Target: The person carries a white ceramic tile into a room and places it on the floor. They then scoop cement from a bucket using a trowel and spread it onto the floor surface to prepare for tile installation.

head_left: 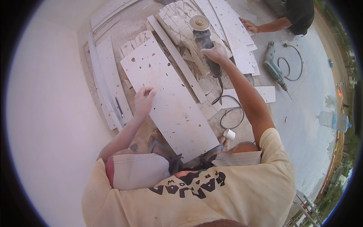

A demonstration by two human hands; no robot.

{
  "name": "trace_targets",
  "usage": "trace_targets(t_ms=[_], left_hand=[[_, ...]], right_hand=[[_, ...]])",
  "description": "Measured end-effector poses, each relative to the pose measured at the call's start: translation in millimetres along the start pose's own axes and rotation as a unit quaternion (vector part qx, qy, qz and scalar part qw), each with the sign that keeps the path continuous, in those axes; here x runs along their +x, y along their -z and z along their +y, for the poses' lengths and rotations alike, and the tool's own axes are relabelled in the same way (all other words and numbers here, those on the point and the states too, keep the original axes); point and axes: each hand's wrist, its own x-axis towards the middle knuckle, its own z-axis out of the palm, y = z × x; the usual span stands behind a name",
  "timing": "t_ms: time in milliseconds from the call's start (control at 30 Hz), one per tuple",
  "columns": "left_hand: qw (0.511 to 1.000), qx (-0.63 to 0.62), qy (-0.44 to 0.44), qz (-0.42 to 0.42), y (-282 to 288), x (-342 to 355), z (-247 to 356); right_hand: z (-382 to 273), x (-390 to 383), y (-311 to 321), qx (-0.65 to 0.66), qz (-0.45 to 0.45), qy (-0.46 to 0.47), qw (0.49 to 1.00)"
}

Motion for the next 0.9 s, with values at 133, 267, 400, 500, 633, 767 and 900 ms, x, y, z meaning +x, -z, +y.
trace_targets(t_ms=[133, 267, 400, 500, 633, 767, 900], left_hand=[[0.995, 0.045, -0.028, 0.088, 10.1, -3.2, -12.0], [0.976, 0.107, -0.068, 0.177, 13.4, -10.5, -30.6], [0.975, 0.044, 0.055, 0.212, 12.6, -19.8, -53.0], [0.973, -0.058, 0.143, 0.171, 15.4, -27.4, -66.9], [0.969, -0.106, 0.180, 0.129, 20.2, -38.5, -76.0], [0.964, -0.122, 0.200, 0.124, 20.4, -44.9, -78.3], [0.961, -0.151, 0.192, 0.127, 20.3, -46.3, -78.1]], right_hand=[[-2.5, -7.7, 1.6, 0.011, -0.012, 0.018, 1.000], [-6.9, -16.9, 3.2, -0.030, 0.044, 0.048, 0.997], [-8.3, -28.0, 1.7, -0.036, 0.026, 0.036, 0.998], [-5.3, -33.1, -2.4, -0.050, 0.067, 0.061, 0.995], [4.9, -35.6, -8.4, -0.057, 0.107, 0.081, 0.989], [13.4, -37.3, -9.9, -0.064, 0.064, 0.046, 0.995], [13.6, -53.0, -6.9, -0.060, 0.128, 0.058, 0.988]])
